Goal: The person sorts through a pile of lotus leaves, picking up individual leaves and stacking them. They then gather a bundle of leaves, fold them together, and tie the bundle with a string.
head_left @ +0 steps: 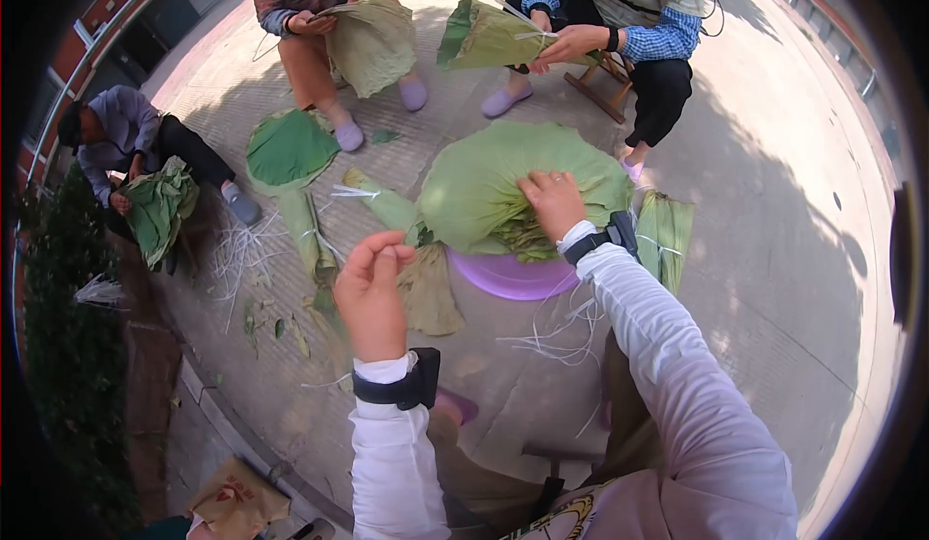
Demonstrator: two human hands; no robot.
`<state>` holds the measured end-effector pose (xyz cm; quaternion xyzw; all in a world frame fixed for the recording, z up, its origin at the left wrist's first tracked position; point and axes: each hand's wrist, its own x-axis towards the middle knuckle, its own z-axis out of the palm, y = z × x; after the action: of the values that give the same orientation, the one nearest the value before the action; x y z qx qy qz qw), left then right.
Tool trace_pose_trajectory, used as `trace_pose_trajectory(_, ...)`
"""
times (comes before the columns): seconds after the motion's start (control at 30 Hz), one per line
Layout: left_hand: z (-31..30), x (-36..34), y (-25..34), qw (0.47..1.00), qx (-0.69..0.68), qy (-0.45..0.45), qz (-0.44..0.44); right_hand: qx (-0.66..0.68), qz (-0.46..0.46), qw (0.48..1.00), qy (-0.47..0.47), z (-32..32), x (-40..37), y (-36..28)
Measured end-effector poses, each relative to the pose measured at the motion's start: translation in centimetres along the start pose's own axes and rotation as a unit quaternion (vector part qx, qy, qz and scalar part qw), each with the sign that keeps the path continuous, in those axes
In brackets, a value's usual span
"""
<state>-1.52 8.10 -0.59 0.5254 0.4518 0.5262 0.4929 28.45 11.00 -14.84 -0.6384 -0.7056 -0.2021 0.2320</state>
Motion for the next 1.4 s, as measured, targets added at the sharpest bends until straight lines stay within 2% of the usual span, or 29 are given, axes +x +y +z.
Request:
trace_pose_trajectory(0.1, -0.2, -0.3, 0.1, 1.000, 0.003, 0.003, 0.006, -0.090, 0.041, 0.989, -0.107, -0.1, -0.4, -0.8)
trace_pose_trajectory(0.2, -0.6, -0.5, 0.3, 1.000, -0.001, 0.002, 0.010, -0.106, 0.059, 0.980, -0.157, -0.2, -0.3, -1.8)
trace_pose_trajectory(0.3, -0.6, -0.6, 0.3, 1.000, 0.003, 0.002, 0.011, -0.127, 0.061, 0.977, -0.159, -0.2, 0.1, -2.7)
trace_pose_trajectory(0.4, -0.6, -0.6, 0.1, 1.000, 0.012, 0.001, 0.010, -0.107, 0.081, 0.971, -0.198, -0.3, 0.3, -3.1)
trace_pose_trajectory(0.5, -0.5, -0.6, 0.1, 1.000, 0.008, -0.005, 0.011, -0.035, 0.092, 0.977, -0.191, 0.3, -0.3, -2.1)
trace_pose_trajectory(0.6, -0.5, -0.6, 0.2, 1.000, 0.008, -0.004, 0.007, 0.091, 0.133, 0.957, -0.242, 1.6, -0.3, 0.1)
trace_pose_trajectory(0.7, -0.2, -0.6, 0.3, 1.000, 0.006, -0.001, 0.006, 0.123, 0.067, 0.967, -0.213, 1.4, -0.8, 1.2)
trace_pose_trajectory(0.8, 0.3, -0.6, 0.4, 1.000, 0.005, -0.004, 0.004, 0.104, 0.062, 0.971, -0.204, 1.2, -1.7, 0.5)
trace_pose_trajectory(0.9, 0.6, -0.6, 0.2, 1.000, 0.016, -0.013, 0.003, 0.125, 0.082, 0.970, -0.191, 1.8, -1.7, 0.4)
trace_pose_trajectory(1.0, 0.8, -0.6, 0.0, 1.000, 0.023, -0.020, 0.006, 0.249, 0.171, 0.928, -0.220, 1.7, 0.1, 1.8)
trace_pose_trajectory(1.03, 0.8, -0.6, -0.1, 1.000, 0.022, -0.021, 0.007, 0.252, 0.203, 0.924, -0.205, 1.2, 0.6, 2.1)
trace_pose_trajectory(1.13, 0.9, -0.5, -0.1, 0.999, 0.031, -0.022, 0.007, 0.230, 0.220, 0.942, -0.107, 0.6, 1.5, 3.0)
trace_pose_trajectory(1.27, 1.1, -0.6, 0.0, 0.999, 0.035, -0.023, 0.002, 0.118, 0.114, 0.981, -0.100, 0.9, 0.9, 2.8)
trace_pose_trajectory(1.4, 1.3, -0.6, 0.0, 0.999, 0.048, -0.026, 0.008, 0.105, 0.096, 0.975, -0.169, 2.7, -0.8, 1.4)
